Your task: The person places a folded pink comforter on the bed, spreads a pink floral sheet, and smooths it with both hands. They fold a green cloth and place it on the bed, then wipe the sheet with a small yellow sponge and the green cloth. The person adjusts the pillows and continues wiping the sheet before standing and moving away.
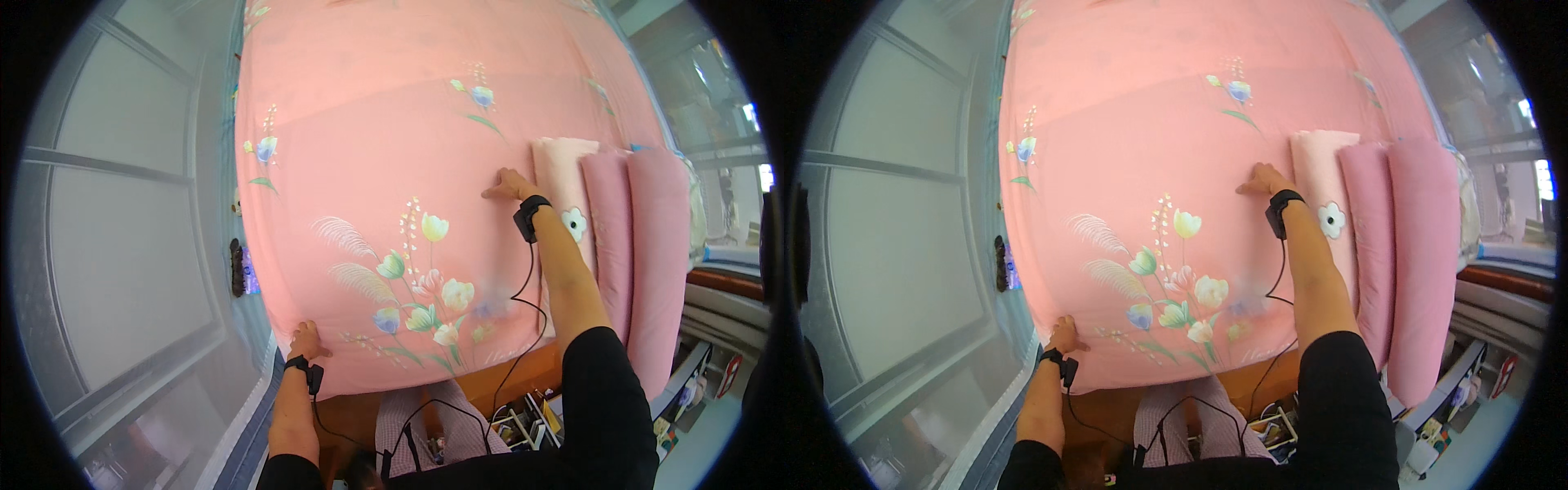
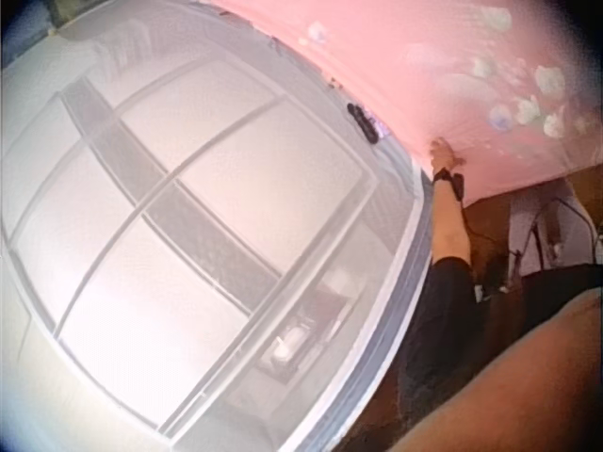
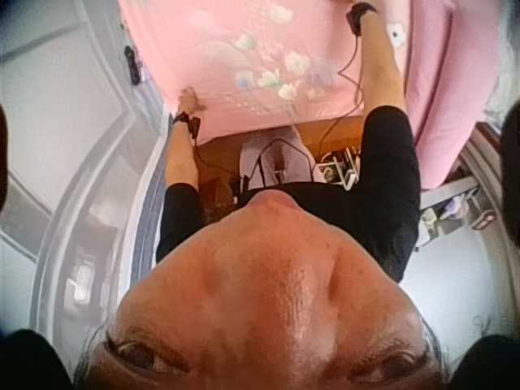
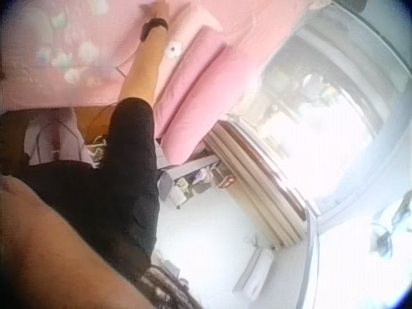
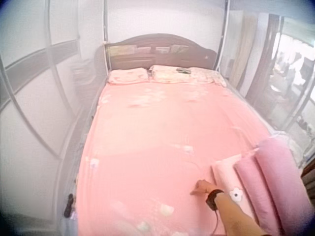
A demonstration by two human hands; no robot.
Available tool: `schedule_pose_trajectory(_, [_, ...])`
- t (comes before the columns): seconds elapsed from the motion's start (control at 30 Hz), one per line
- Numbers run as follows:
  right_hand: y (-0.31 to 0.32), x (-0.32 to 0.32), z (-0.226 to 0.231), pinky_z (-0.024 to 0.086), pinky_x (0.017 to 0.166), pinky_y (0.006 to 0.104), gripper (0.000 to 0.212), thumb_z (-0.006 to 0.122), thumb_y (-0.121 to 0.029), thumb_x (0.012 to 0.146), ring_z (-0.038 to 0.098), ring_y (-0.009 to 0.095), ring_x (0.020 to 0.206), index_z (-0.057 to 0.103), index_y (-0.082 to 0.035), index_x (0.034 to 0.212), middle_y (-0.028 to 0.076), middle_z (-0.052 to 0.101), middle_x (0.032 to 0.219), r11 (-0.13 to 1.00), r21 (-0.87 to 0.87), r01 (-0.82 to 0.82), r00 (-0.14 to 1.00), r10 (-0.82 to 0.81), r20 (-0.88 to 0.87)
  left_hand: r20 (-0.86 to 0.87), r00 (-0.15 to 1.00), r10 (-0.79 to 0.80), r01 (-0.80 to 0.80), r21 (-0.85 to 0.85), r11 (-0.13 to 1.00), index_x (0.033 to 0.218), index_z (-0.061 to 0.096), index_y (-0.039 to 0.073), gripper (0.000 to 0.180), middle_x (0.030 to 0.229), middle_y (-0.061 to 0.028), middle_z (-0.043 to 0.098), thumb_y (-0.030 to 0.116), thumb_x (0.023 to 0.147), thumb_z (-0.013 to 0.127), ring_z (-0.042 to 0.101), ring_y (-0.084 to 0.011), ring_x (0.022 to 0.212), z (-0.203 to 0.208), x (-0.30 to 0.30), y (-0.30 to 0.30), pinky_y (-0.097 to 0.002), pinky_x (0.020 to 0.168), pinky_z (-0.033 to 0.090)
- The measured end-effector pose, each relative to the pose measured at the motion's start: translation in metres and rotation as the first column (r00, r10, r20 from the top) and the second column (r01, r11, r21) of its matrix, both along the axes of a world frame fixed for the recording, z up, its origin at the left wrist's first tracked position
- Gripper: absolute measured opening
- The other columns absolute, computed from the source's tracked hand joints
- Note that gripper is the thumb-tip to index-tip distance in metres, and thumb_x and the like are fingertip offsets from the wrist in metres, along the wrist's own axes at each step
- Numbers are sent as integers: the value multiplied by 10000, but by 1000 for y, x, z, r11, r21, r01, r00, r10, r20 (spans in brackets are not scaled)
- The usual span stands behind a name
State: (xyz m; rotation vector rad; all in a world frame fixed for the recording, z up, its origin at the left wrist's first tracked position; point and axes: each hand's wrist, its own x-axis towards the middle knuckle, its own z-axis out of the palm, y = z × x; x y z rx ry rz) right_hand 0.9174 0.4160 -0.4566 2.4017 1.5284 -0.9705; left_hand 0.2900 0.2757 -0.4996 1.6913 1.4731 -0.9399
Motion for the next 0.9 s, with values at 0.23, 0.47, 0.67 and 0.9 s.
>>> schedule_pose_trajectory(0.23, [13, -14, -39, 497, 891, 420, 777, 878, -463, 537, 617, 398, 1023, 622, 78, 1033, 269, 642, 1068, 996, 54, 64, 998, -66, 25, -79, 997, 25, -32, -90, 995, 1338, 353, 19, 1020, 1349, -179, 419, 347, 546, 904, 441, -396, 1252, 4, 2, 9, -474, 1011, 442])
schedule_pose_trajectory(0.47, [20, -9, -47, 491, 903, 423, 765, 885, -466, 522, 616, 392, 1029, 642, 77, 1004, 274, 648, 1054, 1000, 19, -9, 1000, 9, -18, -115, 993, 27, -39, -103, 994, 1263, 459, -31, 881, 1264, -241, 513, 389, 597, 853, 511, -423, 1161, 19, 3, 7, -471, 985, 448])
schedule_pose_trajectory(0.67, [28, -11, -47, 508, 888, 417, 767, 891, -449, 531, 612, 384, 1057, 641, 61, 1045, 257, 640, 1099, 999, -51, 7, 1000, -8, -13, 202, 942, -269, 264, 54, 963, 846, 678, 18, 174, 920, -213, 664, 141, 768, 582, 638, -386, 888, 47, 73, 86, -484, 780, 517])
schedule_pose_trajectory(0.9, [24, -6, -68, 477, 938, 417, 825, 899, -454, 523, 576, 384, 1087, 608, 96, 1064, 274, 614, 1112, 996, -81, 43, 999, -42, 12, 658, 528, -536, -146, 693, 706, 965, 582, 12, 277, 1050, -193, 571, 124, 723, 658, 520, -385, 1070, 73, 364, 225, -487, 958, 418])
